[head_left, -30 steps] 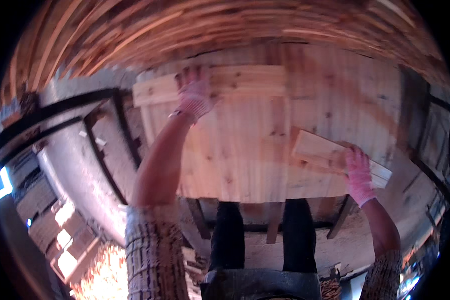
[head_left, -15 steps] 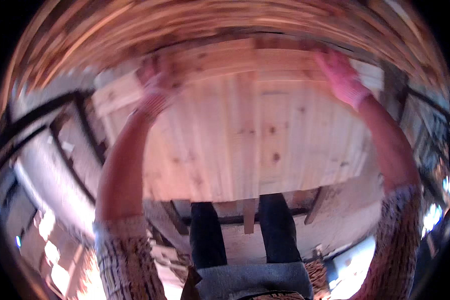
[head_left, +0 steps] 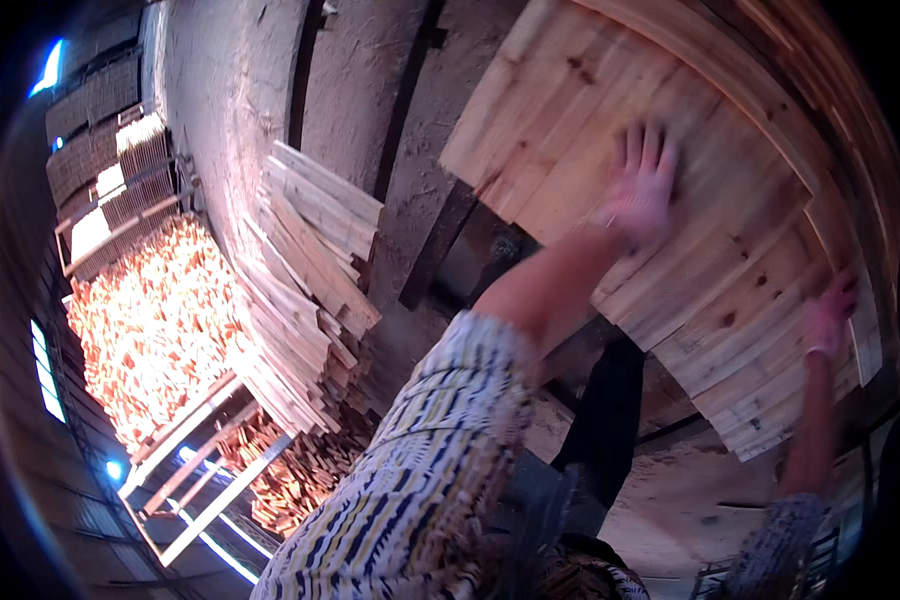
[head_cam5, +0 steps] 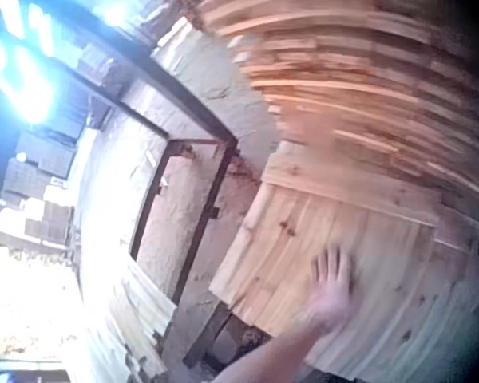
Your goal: The person repeatedly picks up wooden planks from a pile on the left and stacks them onto a growing pile on the right. They handle the planks one by one or in small groups, aligning them carefully to form a neat stack.
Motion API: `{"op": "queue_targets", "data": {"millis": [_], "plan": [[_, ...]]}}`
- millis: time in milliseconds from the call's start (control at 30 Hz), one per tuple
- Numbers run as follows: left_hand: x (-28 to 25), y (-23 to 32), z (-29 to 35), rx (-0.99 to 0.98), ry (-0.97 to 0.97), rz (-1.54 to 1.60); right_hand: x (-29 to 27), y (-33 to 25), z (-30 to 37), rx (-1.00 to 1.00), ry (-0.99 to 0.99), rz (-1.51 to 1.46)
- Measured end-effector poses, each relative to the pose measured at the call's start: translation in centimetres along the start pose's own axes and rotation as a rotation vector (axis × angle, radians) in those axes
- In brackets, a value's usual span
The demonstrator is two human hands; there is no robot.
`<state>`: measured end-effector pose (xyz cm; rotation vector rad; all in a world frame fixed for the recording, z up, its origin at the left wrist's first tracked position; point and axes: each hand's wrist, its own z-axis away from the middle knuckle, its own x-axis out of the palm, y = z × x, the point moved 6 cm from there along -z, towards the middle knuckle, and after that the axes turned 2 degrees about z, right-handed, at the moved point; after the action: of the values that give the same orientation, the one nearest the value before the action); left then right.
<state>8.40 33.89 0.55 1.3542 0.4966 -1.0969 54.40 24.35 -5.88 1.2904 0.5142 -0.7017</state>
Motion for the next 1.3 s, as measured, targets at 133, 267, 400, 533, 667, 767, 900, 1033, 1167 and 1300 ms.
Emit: {"op": "queue_targets", "data": {"millis": [133, 267, 400, 533, 667, 767, 900, 1033, 1167, 1300], "plan": [[-5.9, -6.7, 17.6, -0.252, -0.306, 0.111, -14.2, -12.9, 9.1, 0.073, -0.363, -0.499], [-13.1, -20.5, 33.6, -1.080, 0.079, 0.226, -22.9, -16.3, 17.2, -0.075, -0.631, -0.963], [-22.6, -35.0, 44.6, -1.613, 0.350, 0.263, -26.6, -20.3, 23.1, -0.005, -0.790, -1.223], [-24.6, -43.5, 47.0, -1.731, 0.211, 0.092, -35.0, -23.3, 23.8, 0.090, -1.041, -1.364], [-23.8, -47.1, 47.4, -1.818, 0.160, 0.081, -38.6, -25.5, 24.1, 0.007, -1.118, -1.431], [-25.0, -48.8, 48.2, -1.779, 0.127, 0.087, -41.4, -27.7, 22.3, 0.026, -1.082, -1.456], [-27.7, -45.8, 47.4, -1.623, 0.270, 0.833, -51.4, -33.0, 14.7, -0.337, -0.937, -1.513], [-28.5, -35.9, 39.7, -1.417, 0.305, 1.414, -66.8, -43.6, 8.3, -0.729, -1.431, -1.527], [-28.0, -33.4, 33.1, -0.934, 0.428, 1.119, -68.1, -48.8, 11.0, -0.659, -1.388, -1.972], [-29.3, -43.2, 35.3, -0.949, 0.223, 0.977, -64.7, -41.9, 6.2, -0.435, -0.866, -1.637]]}}
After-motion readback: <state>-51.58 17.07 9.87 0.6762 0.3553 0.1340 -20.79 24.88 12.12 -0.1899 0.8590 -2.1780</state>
